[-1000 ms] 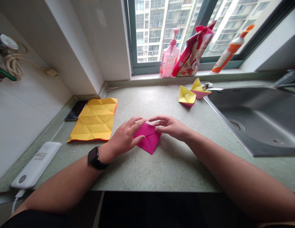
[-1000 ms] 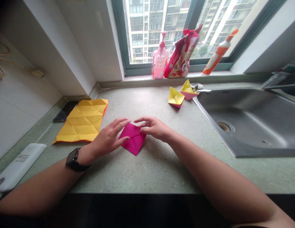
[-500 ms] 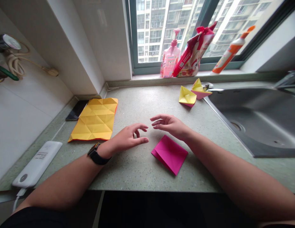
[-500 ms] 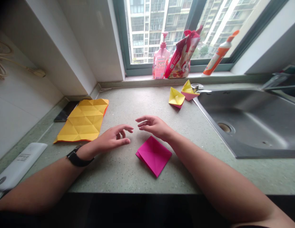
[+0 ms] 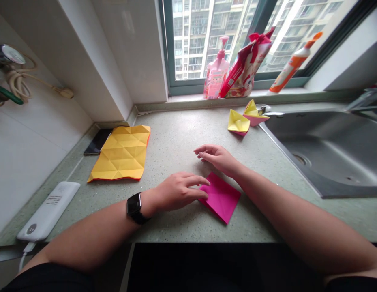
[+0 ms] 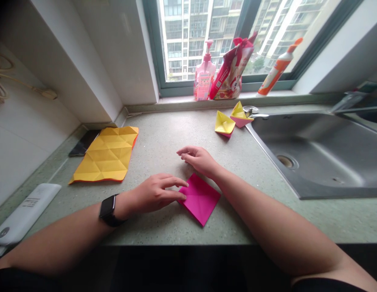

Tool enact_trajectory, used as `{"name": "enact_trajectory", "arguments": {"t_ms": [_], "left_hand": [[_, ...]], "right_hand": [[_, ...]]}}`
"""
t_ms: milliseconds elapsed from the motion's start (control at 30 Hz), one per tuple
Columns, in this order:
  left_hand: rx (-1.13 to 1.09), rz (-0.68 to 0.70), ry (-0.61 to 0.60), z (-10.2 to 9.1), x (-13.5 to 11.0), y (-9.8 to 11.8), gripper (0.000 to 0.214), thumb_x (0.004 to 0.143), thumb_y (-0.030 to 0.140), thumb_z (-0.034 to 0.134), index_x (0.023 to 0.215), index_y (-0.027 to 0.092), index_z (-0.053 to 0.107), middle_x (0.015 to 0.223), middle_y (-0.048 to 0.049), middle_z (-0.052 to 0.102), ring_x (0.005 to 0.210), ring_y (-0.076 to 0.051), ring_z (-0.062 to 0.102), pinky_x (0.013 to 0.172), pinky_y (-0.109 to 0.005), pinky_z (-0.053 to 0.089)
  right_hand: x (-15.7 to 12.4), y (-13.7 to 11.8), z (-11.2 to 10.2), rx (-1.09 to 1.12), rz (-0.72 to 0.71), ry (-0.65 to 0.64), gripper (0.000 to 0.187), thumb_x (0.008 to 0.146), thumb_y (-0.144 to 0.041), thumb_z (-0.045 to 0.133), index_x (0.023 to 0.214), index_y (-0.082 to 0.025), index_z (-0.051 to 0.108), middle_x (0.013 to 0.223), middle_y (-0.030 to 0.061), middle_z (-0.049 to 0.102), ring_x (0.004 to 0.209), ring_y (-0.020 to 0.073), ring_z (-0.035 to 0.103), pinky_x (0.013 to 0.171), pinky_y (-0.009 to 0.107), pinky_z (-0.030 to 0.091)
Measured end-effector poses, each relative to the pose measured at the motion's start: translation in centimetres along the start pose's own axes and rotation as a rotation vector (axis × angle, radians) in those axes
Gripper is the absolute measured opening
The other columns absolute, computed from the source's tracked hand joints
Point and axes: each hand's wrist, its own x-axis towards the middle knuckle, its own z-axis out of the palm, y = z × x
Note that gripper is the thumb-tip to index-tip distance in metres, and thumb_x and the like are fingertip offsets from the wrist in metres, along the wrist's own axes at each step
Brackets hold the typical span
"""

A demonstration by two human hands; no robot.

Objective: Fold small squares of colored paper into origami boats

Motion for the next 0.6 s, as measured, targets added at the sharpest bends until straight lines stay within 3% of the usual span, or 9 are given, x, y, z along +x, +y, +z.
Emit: {"name": "enact_trajectory", "arguments": {"t_ms": [100,200,333,433,500,600], "left_hand": [[-0.015,0.005,0.059,0.0,0.4,-0.1,0.019,0.108,0.017,0.063,0.106,0.024,0.08,0.121,-0.0048,0.081,0.098,-0.018,0.075,0.09,-0.033,0.062],[-0.093,-0.101,0.209,-1.0,0.3,-0.6,0.016,0.107,0.016,0.064,0.104,0.023,0.078,0.11,-0.0056,0.082,0.104,-0.02,0.074,0.097,-0.037,0.06],[-0.313,-0.456,0.439,-2.4,-0.2,-1.8,0.007,0.102,0.019,0.07,0.103,0.02,0.076,0.097,-0.0052,0.079,0.092,-0.019,0.074,0.089,-0.034,0.06],[-0.612,-0.727,0.509,-2.7,-0.3,-2.6,0.013,0.1,0.032,0.073,0.1,0.019,0.074,0.089,-0.0037,0.076,0.077,-0.016,0.071,0.073,-0.028,0.058],[-0.781,-0.818,0.493,-2.6,-0.1,-2.8,0.022,0.097,0.04,0.077,0.099,0.018,0.073,0.085,-0.0024,0.073,0.071,-0.015,0.068,0.068,-0.026,0.056],[-0.904,-0.876,0.443,-2.4,0.2,-2.7,0.03,0.093,0.046,0.082,0.097,0.018,0.073,0.087,-0.0026,0.073,0.074,-0.014,0.067,0.071,-0.026,0.055]], "right_hand": [[0.1,0.0,0.0,-0.007,-0.008,0.007,0.029,0.089,-0.048,0.08,0.107,-0.026,0.084,0.109,0.0064,0.082,0.096,0.0226,0.073,0.087,0.04,0.058],[0.0,-0.3,-0.3,0.029,-0.02,0.003,0.039,0.09,-0.061,0.079,0.106,-0.025,0.084,0.11,0.0078,0.082,0.099,0.0243,0.074,0.09,0.042,0.059],[-0.4,-0.8,-0.3,0.158,-0.033,-0.08,0.068,0.093,-0.086,0.06,0.108,-0.024,0.083,0.111,0.0103,0.082,0.101,0.0269,0.075,0.095,0.045,0.059],[-0.8,-1.2,-0.1,0.218,-0.059,-0.122,0.081,0.092,-0.096,0.048,0.101,-0.023,0.083,0.098,0.0092,0.082,0.091,0.026,0.075,0.086,0.042,0.059],[-1.1,-1.5,0.2,0.214,-0.077,-0.127,0.075,0.089,-0.093,0.059,0.097,-0.022,0.081,0.086,0.0064,0.079,0.078,0.0228,0.072,0.075,0.037,0.059],[-1.4,-2.0,0.4,0.198,-0.039,-0.148,0.055,0.081,-0.074,0.086,0.098,-0.021,0.08,0.083,0.0034,0.078,0.069,0.0188,0.07,0.064,0.032,0.057]]}}
